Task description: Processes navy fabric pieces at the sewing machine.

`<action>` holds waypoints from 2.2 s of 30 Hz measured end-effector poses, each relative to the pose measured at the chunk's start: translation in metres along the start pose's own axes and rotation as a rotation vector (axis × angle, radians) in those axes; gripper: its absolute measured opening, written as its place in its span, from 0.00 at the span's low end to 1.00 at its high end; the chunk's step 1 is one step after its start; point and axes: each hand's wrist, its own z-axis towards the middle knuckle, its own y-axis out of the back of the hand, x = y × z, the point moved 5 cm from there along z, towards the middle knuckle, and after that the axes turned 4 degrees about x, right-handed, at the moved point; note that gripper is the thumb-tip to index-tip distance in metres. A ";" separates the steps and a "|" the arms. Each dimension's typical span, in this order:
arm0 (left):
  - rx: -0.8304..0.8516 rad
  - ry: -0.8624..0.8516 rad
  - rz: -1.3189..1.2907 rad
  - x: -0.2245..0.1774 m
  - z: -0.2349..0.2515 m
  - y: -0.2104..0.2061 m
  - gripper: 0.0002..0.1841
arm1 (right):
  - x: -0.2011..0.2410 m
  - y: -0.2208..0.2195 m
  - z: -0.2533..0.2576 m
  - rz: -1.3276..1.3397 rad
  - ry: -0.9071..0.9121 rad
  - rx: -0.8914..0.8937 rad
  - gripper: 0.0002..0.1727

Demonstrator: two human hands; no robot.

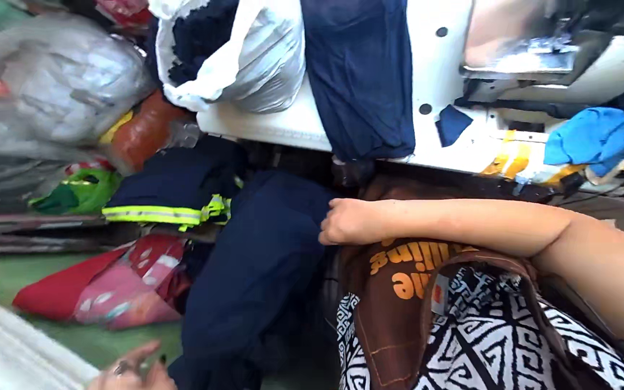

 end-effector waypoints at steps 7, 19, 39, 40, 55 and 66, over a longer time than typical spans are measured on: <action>-0.073 -0.947 -0.415 -0.255 0.066 -0.112 0.11 | -0.042 0.040 -0.102 0.039 -0.451 -0.114 0.03; 0.010 -1.167 -0.489 -0.384 0.074 -0.142 0.16 | -0.056 0.053 -0.187 0.151 -0.822 -0.478 0.08; 0.009 -1.075 -1.305 -0.400 0.083 -0.089 0.07 | -0.109 0.128 -0.134 0.457 -0.753 -1.215 0.16; 0.045 -0.948 -1.379 -0.400 0.084 -0.090 0.05 | -0.111 0.129 -0.135 0.514 -0.722 -1.201 0.16; -0.310 -0.945 -0.520 -0.415 0.081 -0.135 0.12 | -0.069 0.089 -0.220 -0.015 -0.895 -0.911 0.13; 0.053 -1.159 -0.529 -0.513 0.008 -0.181 0.16 | -0.001 0.055 -0.309 0.287 -1.195 -0.867 0.12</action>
